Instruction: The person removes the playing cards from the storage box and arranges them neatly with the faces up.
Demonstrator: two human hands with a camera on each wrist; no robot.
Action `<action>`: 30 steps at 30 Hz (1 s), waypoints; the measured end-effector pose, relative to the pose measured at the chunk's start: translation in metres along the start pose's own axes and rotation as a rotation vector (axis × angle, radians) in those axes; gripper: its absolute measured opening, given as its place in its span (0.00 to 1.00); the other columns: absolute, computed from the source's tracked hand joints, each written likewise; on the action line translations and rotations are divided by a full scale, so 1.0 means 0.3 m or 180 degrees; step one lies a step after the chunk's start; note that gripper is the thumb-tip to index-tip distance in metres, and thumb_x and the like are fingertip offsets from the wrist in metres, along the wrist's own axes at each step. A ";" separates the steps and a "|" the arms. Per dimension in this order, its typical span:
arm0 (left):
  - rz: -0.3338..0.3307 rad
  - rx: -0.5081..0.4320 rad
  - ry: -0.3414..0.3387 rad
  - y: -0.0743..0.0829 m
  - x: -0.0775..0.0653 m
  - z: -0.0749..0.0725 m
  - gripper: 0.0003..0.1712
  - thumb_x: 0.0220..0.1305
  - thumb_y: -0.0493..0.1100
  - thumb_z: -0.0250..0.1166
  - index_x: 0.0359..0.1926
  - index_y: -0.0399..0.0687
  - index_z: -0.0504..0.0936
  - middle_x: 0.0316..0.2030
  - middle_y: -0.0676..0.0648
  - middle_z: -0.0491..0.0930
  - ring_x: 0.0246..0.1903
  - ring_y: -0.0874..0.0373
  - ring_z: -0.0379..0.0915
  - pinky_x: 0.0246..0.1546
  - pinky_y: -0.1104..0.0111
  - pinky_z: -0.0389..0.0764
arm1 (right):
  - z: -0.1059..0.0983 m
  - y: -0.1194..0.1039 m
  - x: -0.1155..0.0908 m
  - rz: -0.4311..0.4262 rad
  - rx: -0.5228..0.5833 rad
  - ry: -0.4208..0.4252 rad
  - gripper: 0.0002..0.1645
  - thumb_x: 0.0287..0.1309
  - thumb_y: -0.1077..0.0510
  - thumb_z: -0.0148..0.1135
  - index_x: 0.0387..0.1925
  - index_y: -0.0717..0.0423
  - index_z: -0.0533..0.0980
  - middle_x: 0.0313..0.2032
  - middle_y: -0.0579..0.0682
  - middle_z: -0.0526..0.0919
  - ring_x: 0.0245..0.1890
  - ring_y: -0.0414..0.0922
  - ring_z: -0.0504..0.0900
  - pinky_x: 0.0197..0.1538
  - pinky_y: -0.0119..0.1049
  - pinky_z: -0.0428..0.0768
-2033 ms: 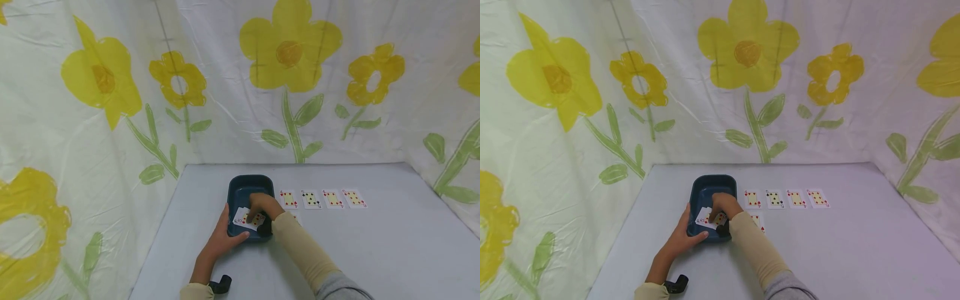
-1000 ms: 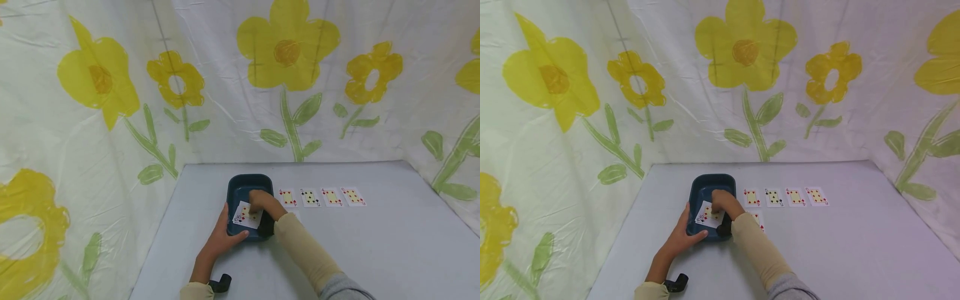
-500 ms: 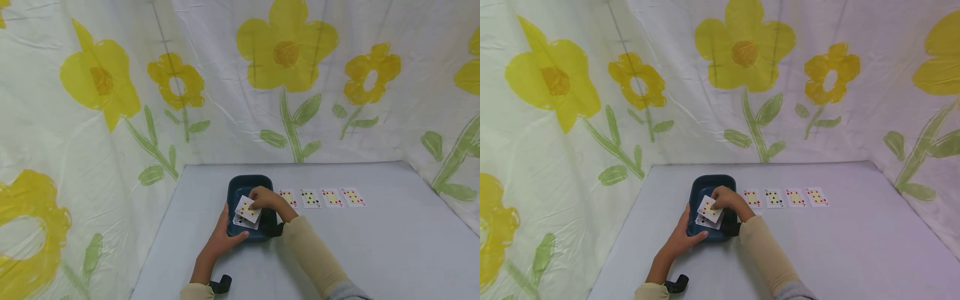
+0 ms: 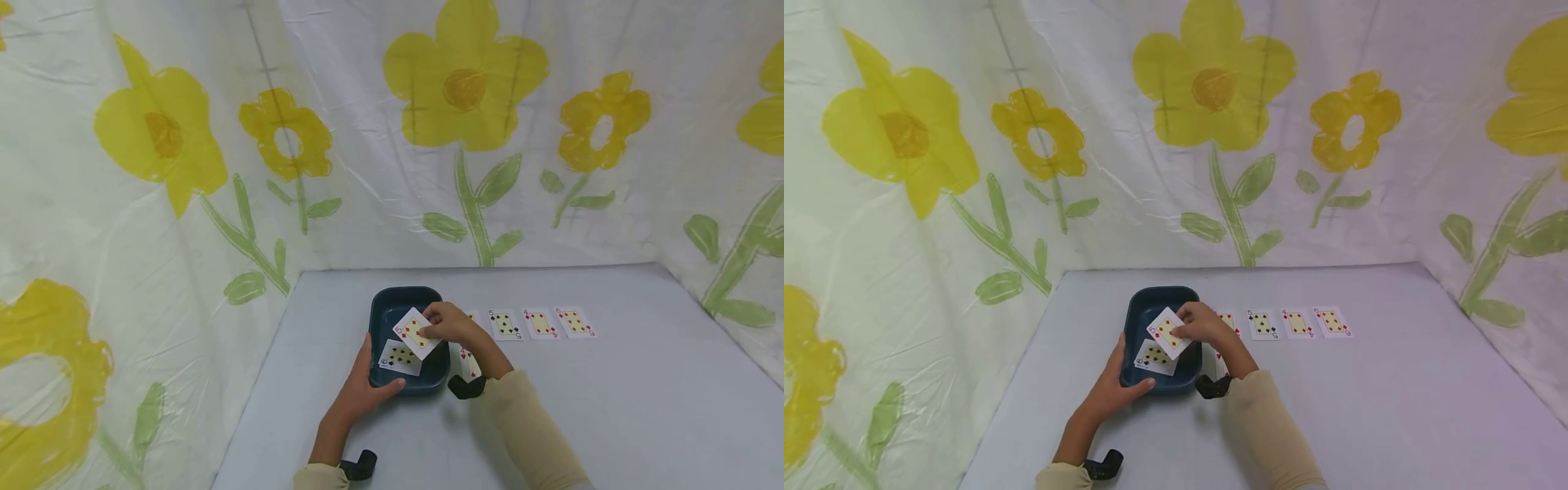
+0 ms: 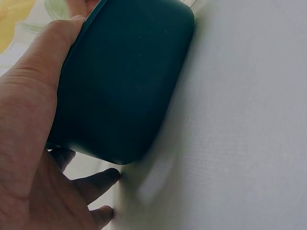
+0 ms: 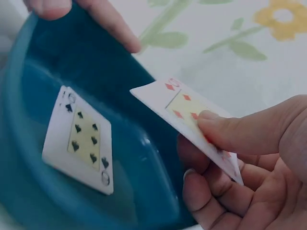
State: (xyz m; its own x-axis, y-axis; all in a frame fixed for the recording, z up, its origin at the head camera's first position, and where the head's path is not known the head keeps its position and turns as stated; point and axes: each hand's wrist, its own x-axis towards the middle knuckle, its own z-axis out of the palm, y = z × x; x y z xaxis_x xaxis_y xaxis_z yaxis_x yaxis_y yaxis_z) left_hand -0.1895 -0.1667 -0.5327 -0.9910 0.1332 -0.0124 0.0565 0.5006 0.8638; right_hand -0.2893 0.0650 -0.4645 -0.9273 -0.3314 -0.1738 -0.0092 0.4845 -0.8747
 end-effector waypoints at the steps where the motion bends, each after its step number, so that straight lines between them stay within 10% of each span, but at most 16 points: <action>1: -0.0002 0.0001 0.0005 -0.002 0.000 0.001 0.68 0.55 0.59 0.75 0.81 0.56 0.35 0.80 0.50 0.38 0.77 0.50 0.35 0.70 0.43 0.50 | -0.005 0.007 -0.008 0.0016 0.0035 0.0038 0.16 0.57 0.62 0.72 0.45 0.63 0.77 0.34 0.53 0.83 0.32 0.46 0.83 0.33 0.38 0.83; 30: -0.0052 0.0103 0.0057 0.000 -0.007 0.006 0.68 0.55 0.60 0.75 0.81 0.56 0.35 0.80 0.48 0.38 0.77 0.49 0.35 0.71 0.44 0.48 | -0.201 0.305 -0.258 0.0745 0.0548 0.1030 0.23 0.63 0.60 0.67 0.53 0.68 0.71 0.40 0.58 0.81 0.33 0.47 0.78 0.33 0.35 0.80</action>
State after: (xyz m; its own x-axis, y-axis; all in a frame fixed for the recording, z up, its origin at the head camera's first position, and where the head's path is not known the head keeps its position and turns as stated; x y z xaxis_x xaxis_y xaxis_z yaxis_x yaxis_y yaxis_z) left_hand -0.1872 -0.1655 -0.5336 -0.9938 0.1097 -0.0172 0.0438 0.5299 0.8469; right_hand -0.2409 0.1838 -0.5038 -0.9667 0.0553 -0.2497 0.2523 0.3652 -0.8961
